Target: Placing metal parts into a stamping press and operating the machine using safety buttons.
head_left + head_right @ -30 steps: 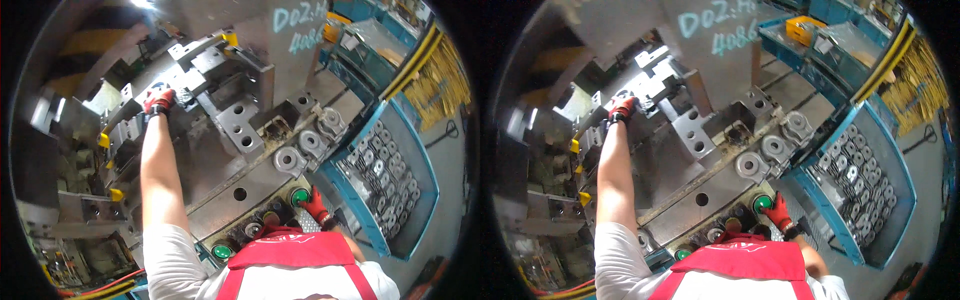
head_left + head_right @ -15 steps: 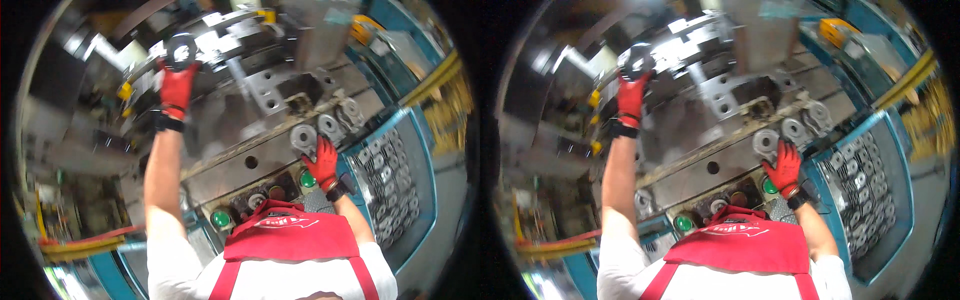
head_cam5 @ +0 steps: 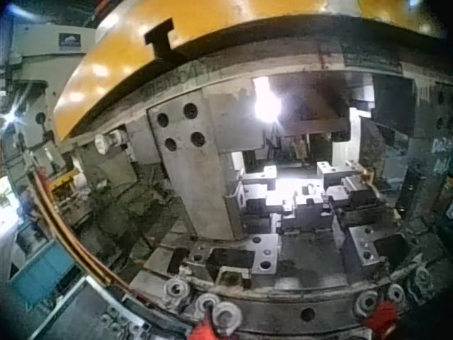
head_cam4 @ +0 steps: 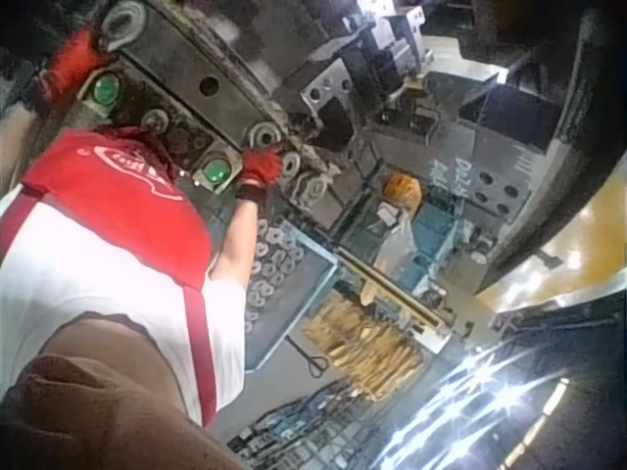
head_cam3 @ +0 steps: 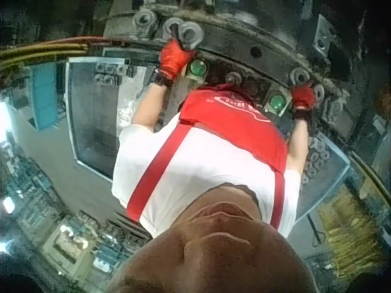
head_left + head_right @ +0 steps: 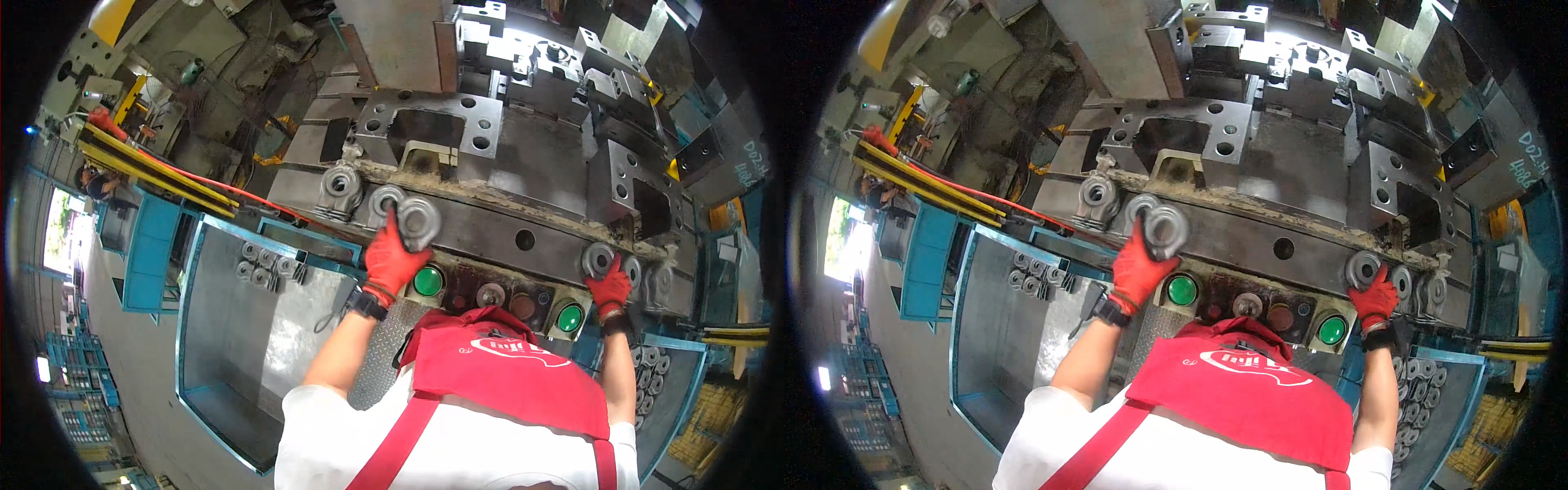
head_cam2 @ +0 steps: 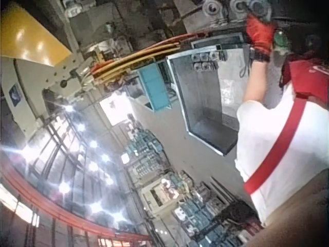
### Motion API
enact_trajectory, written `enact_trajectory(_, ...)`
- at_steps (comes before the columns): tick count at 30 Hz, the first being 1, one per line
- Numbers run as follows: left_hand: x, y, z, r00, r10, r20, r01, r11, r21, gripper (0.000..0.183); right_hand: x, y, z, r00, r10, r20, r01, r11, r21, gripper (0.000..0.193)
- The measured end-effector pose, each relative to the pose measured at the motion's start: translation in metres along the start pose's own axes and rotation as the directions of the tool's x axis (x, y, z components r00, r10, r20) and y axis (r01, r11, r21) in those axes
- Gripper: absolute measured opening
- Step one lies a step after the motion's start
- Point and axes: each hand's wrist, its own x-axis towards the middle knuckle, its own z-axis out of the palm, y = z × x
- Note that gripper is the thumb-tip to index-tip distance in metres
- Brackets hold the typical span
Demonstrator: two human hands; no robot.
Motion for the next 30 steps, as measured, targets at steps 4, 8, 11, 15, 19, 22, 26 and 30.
enact_trajectory(4, 0.040, -0.056, 0.015, 0.982, 0.027, -0.186, -0.010, 0.995, 0.095, 0.109, -0.002, 0.014, 0.010, 0.999, -0.034, -0.038, 0.048, 0.893, 0.447, 0.105)
enact_trajectory(8, 0.076, -0.074, 0.035, 0.990, -0.073, -0.122, 0.095, 0.978, 0.186, 0.111, -0.032, 0.008, -0.013, 0.995, -0.095, 0.035, 0.036, 0.657, 0.753, 0.097)
enact_trajectory(11, 0.084, -0.072, 0.040, 0.986, -0.146, -0.079, 0.160, 0.961, 0.224, 0.111, -0.060, -0.034, -0.088, 0.979, -0.190, 0.077, 0.037, 0.534, 0.845, 0.095)
enact_trajectory(15, 0.083, -0.066, 0.036, 0.989, -0.148, -0.023, 0.149, 0.958, 0.245, 0.111, -0.056, -0.084, -0.160, 0.956, -0.293, -0.027, 0.133, 0.348, 0.928, 0.090)
enact_trajectory(19, 0.074, -0.068, 0.028, 0.995, -0.081, -0.066, 0.089, 0.986, 0.139, 0.106, 0.003, -0.139, -0.207, 0.902, -0.316, -0.293, 0.408, 0.404, 0.819, 0.087)
enact_trajectory(22, 0.064, -0.075, 0.030, 0.966, 0.079, -0.247, -0.075, 0.997, 0.027, 0.095, 0.066, -0.178, -0.235, 0.911, -0.225, -0.344, 0.409, 0.585, 0.700, 0.090)
enact_trajectory(26, 0.041, -0.081, 0.033, 0.884, 0.091, -0.458, -0.222, 0.945, -0.241, 0.076, 0.164, -0.220, -0.251, 0.956, -0.080, -0.282, 0.201, 0.878, 0.435, 0.103)
enact_trajectory(30, 0.025, -0.084, 0.029, 0.895, 0.001, -0.445, -0.212, 0.881, -0.424, 0.069, 0.236, -0.258, -0.255, 0.966, 0.012, -0.258, 0.066, 0.954, 0.294, 0.098)
